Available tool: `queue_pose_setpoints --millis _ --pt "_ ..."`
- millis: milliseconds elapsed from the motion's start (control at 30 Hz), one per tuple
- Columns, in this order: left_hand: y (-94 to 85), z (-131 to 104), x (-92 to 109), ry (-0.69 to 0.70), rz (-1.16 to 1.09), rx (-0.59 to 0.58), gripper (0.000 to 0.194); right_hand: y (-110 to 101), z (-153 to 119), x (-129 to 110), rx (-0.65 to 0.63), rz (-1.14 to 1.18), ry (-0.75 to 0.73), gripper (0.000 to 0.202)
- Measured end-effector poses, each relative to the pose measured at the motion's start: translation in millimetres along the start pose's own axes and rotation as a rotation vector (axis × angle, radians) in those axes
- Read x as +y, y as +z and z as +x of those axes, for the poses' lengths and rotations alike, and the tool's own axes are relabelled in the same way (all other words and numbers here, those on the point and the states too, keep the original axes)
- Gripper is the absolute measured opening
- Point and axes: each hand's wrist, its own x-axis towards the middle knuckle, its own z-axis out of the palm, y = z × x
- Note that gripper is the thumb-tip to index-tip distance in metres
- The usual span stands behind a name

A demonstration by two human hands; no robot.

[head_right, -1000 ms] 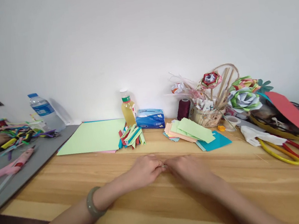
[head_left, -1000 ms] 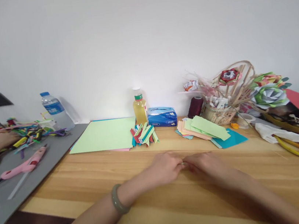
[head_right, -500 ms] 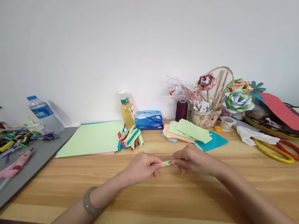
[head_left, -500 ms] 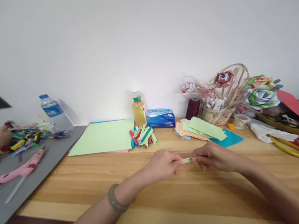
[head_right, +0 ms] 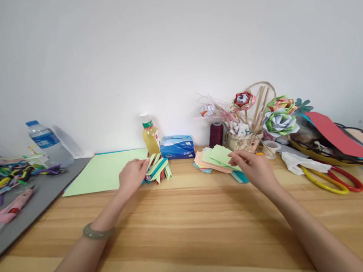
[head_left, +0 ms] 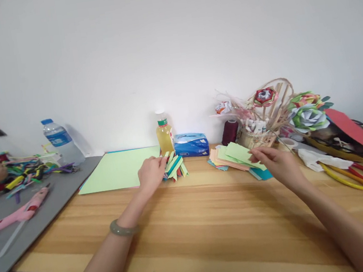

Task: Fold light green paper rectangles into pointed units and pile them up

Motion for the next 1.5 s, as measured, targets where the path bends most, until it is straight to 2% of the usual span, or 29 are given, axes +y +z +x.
queue_pose_setpoints --millis 67,100,167,233,367,533,600,633,667,700,733,800,867,1000,1100,1400,1500 --pt "4.1 2.2 -2.5 0.026 -0.013 0.046 0.040 3.5 5.4 14.5 0.082 -0.140 -0.002 0.035" --pt "5.5 2.4 -2.5 0.041 -0.029 0.080 0.039 6.3 7.4 20.9 0.074 -0.211 -0.038 0.036" --pt "6.7 1.0 -0.7 0.083 -0.081 0.152 0.036 12.9 9.5 30.3 -0.015 -0.334 -0.126 0.043" --pt "6.2 -1.6 2.2 0.139 -0.139 0.207 0.033 18.2 9.2 34.8 -0.115 -0.422 -0.147 0.047" --pt "4.6 -7.0 7.6 0.239 -0.238 0.219 0.031 16.6 7.6 34.4 -0.183 -0.528 -0.049 0.039" --pt "10.6 -17.9 16.5 0.353 -0.387 0.244 0.026 11.0 1.8 20.4 -0.108 -0.505 -0.064 0.038" --pt "15.6 -26.9 24.3 0.443 -0.431 0.188 0.023 18.8 -7.4 7.2 -0.045 -0.422 -0.140 0.037" --pt "18.4 -32.4 29.0 0.495 -0.434 0.117 0.022 25.3 -13.5 -0.8 -0.042 -0.354 -0.226 0.037" --pt "21.2 -38.3 34.0 0.533 -0.425 0.023 0.020 32.8 -20.3 -9.2 -0.087 -0.299 -0.330 0.037" --pt "24.1 -44.3 38.9 0.578 -0.396 -0.075 0.024 40.9 -27.1 -17.4 -0.186 -0.264 -0.429 0.037" --pt "26.8 -50.0 43.3 0.625 -0.352 -0.175 0.034 48.7 -33.5 -24.8 -0.284 -0.242 -0.522 0.037" --pt "32.1 -59.5 49.4 0.699 -0.255 -0.301 0.046 61.6 -43.6 -35.4 -0.397 -0.187 -0.608 0.040" --pt "36.8 -65.2 51.7 0.734 -0.190 -0.361 0.045 68.5 -49.0 -39.7 -0.417 -0.145 -0.640 0.038" --pt "43.1 -66.7 49.5 0.742 -0.148 -0.352 0.024 67.3 -50.3 -40.2 -0.347 -0.118 -0.665 0.030" --pt "43.7 -64.7 48.9 0.724 -0.177 -0.355 0.020 63.3 -50.6 -41.7 -0.359 -0.141 -0.640 0.031" --pt "35.9 -63.8 52.3 0.341 -0.342 -0.451 0.016 55.4 -50.2 -30.6 -0.485 -0.002 -0.392 0.027" --pt "39.2 -63.7 48.9 0.272 -0.399 -0.514 0.016 49.2 -51.8 -29.3 -0.508 0.001 -0.330 0.024"
